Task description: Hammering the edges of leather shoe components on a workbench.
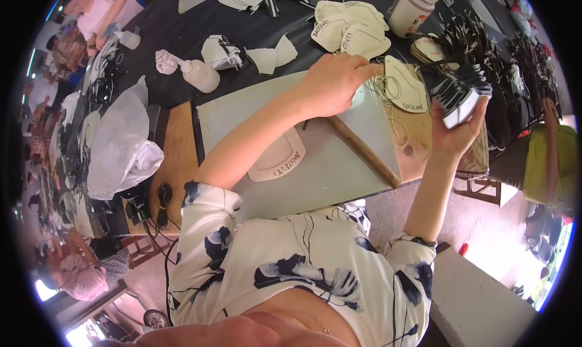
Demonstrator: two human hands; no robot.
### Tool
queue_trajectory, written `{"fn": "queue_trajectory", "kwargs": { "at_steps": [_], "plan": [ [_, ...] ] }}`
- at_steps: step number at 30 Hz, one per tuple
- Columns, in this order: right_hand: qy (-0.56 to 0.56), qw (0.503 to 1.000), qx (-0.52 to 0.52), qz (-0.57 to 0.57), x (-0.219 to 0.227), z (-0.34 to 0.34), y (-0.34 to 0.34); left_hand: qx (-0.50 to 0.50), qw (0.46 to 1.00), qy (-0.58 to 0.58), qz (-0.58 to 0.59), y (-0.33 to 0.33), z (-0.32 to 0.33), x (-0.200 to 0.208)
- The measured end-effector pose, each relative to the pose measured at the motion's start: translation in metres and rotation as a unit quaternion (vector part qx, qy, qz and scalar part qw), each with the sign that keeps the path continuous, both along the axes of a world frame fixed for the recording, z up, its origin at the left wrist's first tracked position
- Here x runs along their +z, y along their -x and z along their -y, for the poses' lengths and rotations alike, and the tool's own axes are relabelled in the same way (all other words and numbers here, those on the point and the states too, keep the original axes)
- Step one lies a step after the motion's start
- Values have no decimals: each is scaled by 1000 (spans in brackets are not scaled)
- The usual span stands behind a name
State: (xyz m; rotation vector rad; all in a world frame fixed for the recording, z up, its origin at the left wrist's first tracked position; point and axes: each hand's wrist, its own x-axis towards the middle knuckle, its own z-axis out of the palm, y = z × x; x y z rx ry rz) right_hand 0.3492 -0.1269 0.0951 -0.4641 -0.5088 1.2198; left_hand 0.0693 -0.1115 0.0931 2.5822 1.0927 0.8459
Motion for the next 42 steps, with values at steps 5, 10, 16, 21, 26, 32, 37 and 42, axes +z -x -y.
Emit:
{"fn": "queue_trajectory", "kwargs": {
  "at_steps": [5, 10, 16, 21, 26, 32, 37, 42],
  "plan": [
    [113, 991, 37, 59, -16, 8, 57, -40, 916, 310, 252, 30, 22, 19],
    [164, 954, 221, 122, -7, 26, 181, 87, 840, 316, 432, 73, 73, 13],
    [64, 844, 427, 320, -17, 14, 273, 204, 841, 227, 446, 167, 107, -20],
    [-90, 700, 358, 611, -65, -6, 319, 266, 929, 77, 243, 225, 116, -79],
    [-72, 676, 339, 651, -72, -12, 319, 386, 914, -83, 98, 210, 122, -80],
    [-179, 617, 277, 714, -76, -19, 321, 320, 926, -108, 170, 200, 132, -78],
    [-90, 660, 379, 642, -70, -33, 312, 240, 676, 182, 673, 211, 142, -71],
    [19, 569, 423, 705, -53, -17, 320, 211, 619, 238, 718, 205, 157, -53]
  ]
}}
